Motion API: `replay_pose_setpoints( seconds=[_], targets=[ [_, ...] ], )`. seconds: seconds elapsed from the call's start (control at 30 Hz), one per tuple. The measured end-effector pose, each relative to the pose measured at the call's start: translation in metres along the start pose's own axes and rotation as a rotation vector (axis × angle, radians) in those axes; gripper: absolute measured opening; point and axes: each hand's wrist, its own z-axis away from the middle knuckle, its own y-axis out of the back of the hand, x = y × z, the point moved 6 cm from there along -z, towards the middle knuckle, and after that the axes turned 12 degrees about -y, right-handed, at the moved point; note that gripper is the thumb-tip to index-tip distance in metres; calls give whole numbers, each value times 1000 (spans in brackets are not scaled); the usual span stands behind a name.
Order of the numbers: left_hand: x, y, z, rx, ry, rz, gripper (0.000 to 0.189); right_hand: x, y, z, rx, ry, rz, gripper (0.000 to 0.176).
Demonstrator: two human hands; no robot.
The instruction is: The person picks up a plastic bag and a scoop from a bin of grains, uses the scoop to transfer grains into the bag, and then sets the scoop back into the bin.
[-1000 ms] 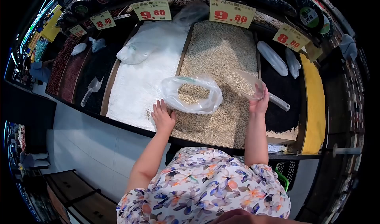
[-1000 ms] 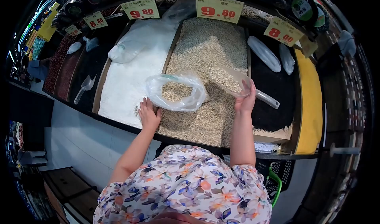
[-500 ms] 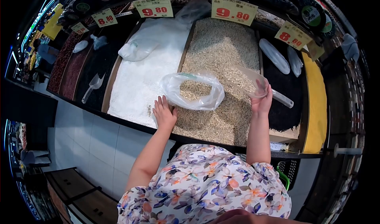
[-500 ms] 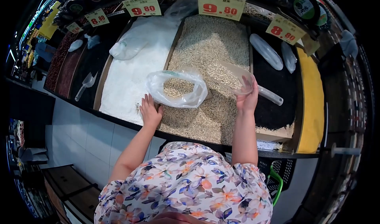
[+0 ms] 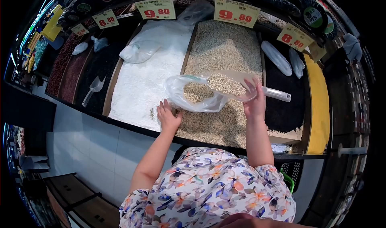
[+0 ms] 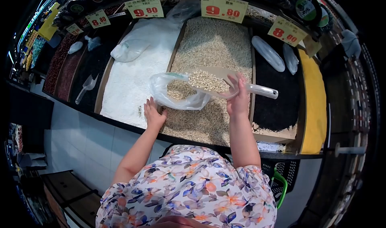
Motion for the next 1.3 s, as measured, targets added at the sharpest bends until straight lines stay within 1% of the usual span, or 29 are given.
replay_pose_setpoints(
  seconds=[0.13, 0.2, 0.23, 0.53, 0.67, 0.73, 0.83, 0.9, 1.07, 1.3],
  targets=[
    [4, 5, -2, -33, -1, -38, 89, 0, -6, 3, 18, 7, 7, 48],
    [11, 6, -4, -115, -34, -121, 89, -1, -8, 2, 12, 2, 15, 48],
    [13, 7, -3, -121, -33, -124, 89, 0, -9, 3, 4, -1, 28, 49],
    [15, 8, -6, -103, -59, -128, 90, 10, -2, 4, -40, 11, 77, 49],
    [13, 8, -7, -109, -37, -132, 89, 8, -3, 8, -40, 14, 36, 51],
    [14, 9, -4, -97, -25, -127, 89, 6, -4, 9, -55, 10, 74, 51],
    [13, 9, -3, -139, -21, -162, 90, 9, -7, 7, -54, 10, 84, 53],
    [17, 8, -5, -139, -54, -190, 91, 8, -9, 7, -39, 19, 69, 54],
    [16, 7, -4, -152, -16, -149, 91, 6, -18, 12, -50, -2, 187, 58],
    [14, 8, -6, -106, -16, -129, 90, 11, -26, 13, -36, 30, 356, 55]
  ],
)
